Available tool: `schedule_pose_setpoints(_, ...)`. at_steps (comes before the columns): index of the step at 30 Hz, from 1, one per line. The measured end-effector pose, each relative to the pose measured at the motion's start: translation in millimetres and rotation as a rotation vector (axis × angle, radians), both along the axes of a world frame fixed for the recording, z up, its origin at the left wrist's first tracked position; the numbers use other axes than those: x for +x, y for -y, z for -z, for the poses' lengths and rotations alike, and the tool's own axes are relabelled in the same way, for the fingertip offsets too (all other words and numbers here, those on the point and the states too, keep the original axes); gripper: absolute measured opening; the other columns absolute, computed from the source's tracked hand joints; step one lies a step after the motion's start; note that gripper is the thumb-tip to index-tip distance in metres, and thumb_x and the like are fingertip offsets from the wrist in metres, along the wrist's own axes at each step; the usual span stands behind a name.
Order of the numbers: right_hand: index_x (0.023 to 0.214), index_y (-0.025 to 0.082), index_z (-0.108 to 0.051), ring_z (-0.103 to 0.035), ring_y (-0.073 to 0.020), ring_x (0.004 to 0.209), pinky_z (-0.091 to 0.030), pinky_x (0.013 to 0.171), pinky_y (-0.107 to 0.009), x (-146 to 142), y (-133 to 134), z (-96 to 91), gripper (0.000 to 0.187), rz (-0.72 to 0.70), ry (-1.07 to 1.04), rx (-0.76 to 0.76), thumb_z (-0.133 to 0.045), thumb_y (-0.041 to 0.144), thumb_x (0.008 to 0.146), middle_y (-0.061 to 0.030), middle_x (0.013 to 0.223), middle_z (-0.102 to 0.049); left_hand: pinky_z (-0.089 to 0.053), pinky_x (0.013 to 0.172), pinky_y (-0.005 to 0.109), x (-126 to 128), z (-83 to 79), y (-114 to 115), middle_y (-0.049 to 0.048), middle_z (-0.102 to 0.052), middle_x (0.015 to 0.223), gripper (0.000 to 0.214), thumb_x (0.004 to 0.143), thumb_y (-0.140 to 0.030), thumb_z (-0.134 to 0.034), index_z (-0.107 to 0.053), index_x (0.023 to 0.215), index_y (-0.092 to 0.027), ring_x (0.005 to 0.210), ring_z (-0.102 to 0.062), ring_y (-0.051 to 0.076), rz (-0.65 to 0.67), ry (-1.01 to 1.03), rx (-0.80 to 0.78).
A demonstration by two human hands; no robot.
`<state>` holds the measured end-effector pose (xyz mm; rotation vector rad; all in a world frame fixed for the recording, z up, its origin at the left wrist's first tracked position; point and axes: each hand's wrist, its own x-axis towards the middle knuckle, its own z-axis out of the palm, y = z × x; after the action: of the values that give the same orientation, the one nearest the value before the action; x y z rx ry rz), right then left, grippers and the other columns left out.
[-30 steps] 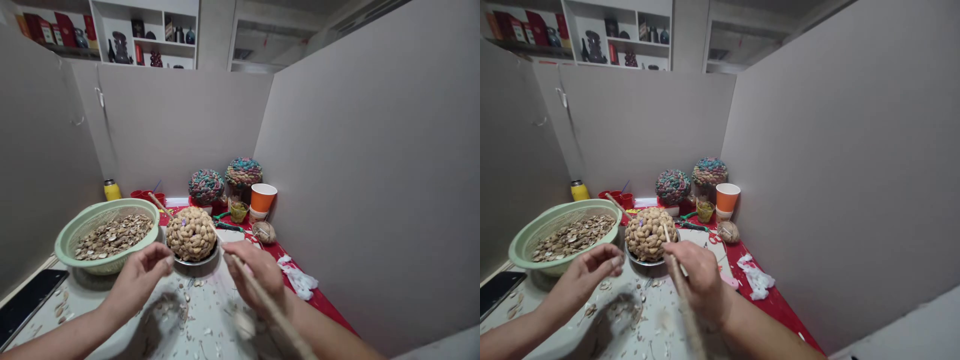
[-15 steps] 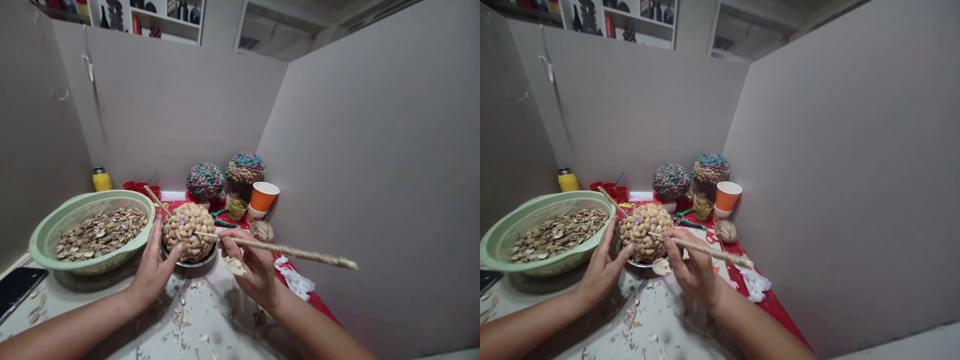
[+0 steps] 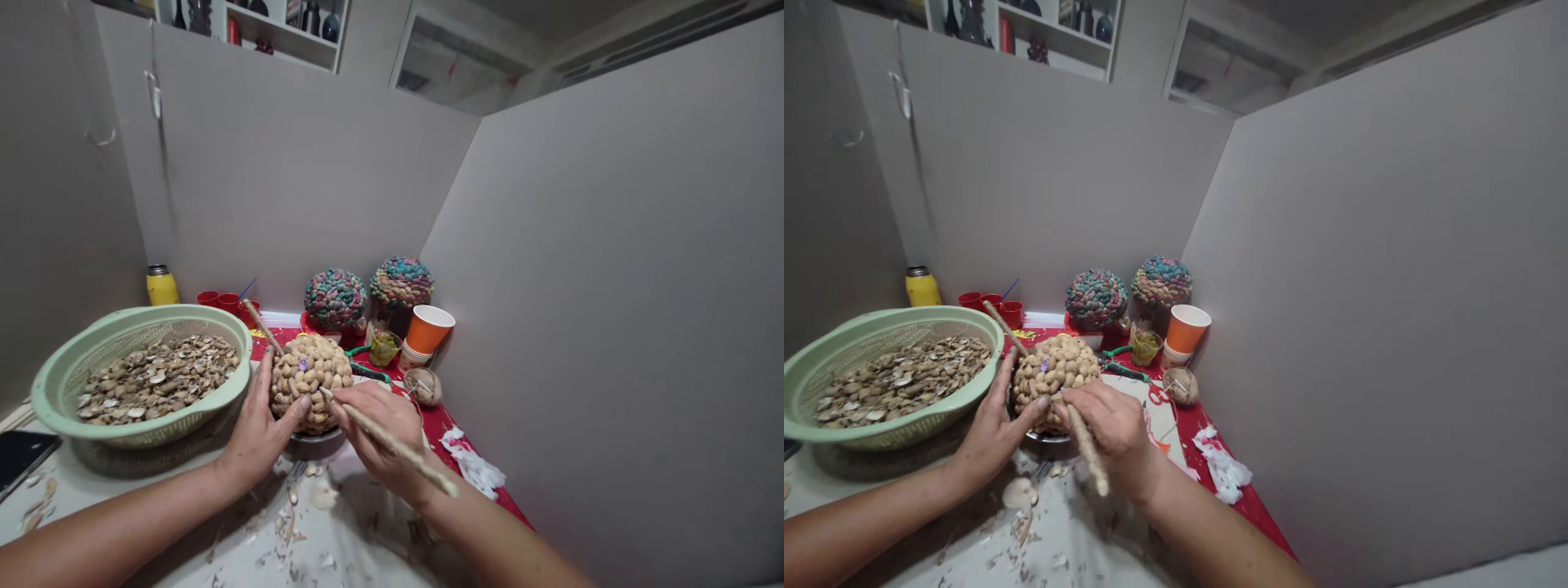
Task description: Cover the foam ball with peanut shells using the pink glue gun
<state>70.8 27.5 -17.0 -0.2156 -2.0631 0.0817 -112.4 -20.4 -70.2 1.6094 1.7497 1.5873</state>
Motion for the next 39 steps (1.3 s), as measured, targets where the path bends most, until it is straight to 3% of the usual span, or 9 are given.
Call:
schedule_pose_setpoints(6,0.103,0.020,-0.062,-0.067,-0.0191,0.078,-0.056,0.069,-0.032,-15,-12,11.7,0.010,0.090,0.052,-0.029,-0.054,0.017,0.097,-0.0075,0.089,-0.072,-0.023,0.121,0.049,2,1.6,2,0.0181,-0.031,0.160,0.083,0.087,-0.047,-0.059,-0.023,0.154,-0.015,0.148,-0.027,0.032,0.000,0.019,0.009)
schedule_pose_setpoints(10,0.098,0.020,-0.059,-0.064,-0.0165,0.069,-0.051,0.062,-0.028,-19,-13,18.3,0.006,0.120,0.025,-0.117,-0.054,0.019,0.096,-0.0039,0.081,-0.067,-0.023,0.121,0.049,1,3.4,2,0.0201,-0.030,0.160,0.083,0.088,-0.047,-0.057,-0.022,0.154,-0.012,0.148,-0.027,0.031,0.001,0.010,0.000)
schedule_pose_setpoints(20,0.099,0.020,-0.060,-0.063,-0.0180,0.077,-0.052,0.067,-0.030,-15,-16,21.0,0.013,0.076,0.073,-0.073,-0.054,0.011,0.093,-0.0053,0.086,-0.066,-0.022,0.122,0.050,1,16.4,1,0.0180,-0.029,0.161,0.080,0.089,-0.043,-0.057,-0.022,0.155,-0.016,0.149,-0.026,0.031,0.019,0.031,0.049)
schedule_pose_setpoints(29,0.104,0.020,-0.062,-0.061,-0.0176,0.078,-0.051,0.069,-0.030,-13,-18,34.4,0.017,0.082,0.046,-0.155,-0.056,0.009,0.092,-0.0057,0.089,-0.065,-0.026,0.120,0.053,-3,15.8,7,0.0240,-0.030,0.159,0.080,0.088,-0.044,-0.057,-0.025,0.152,-0.008,0.148,-0.028,0.033,-0.038,-0.097,0.028)
schedule_pose_setpoints(33,0.107,0.021,-0.061,-0.061,-0.0183,0.079,-0.051,0.068,-0.030,-12,-20,35.6,0.019,0.071,0.032,-0.149,-0.057,0.010,0.092,-0.0066,0.090,-0.065,-0.030,0.118,0.055,-10,19.8,18,0.0192,-0.038,0.155,0.074,0.088,-0.041,-0.060,-0.027,0.150,-0.017,0.145,-0.035,0.033,-0.049,-0.144,0.054)
schedule_pose_setpoints(39,0.108,0.020,-0.061,-0.062,-0.0181,0.081,-0.052,0.070,-0.030,-12,-20,33.6,0.018,0.068,0.033,-0.148,-0.058,0.012,0.093,-0.0063,0.092,-0.066,-0.036,0.116,0.053,-12,21.3,40,0.0134,-0.041,0.153,0.071,0.091,-0.027,-0.061,-0.024,0.152,-0.029,0.142,-0.040,0.030,-0.027,-0.308,0.247)
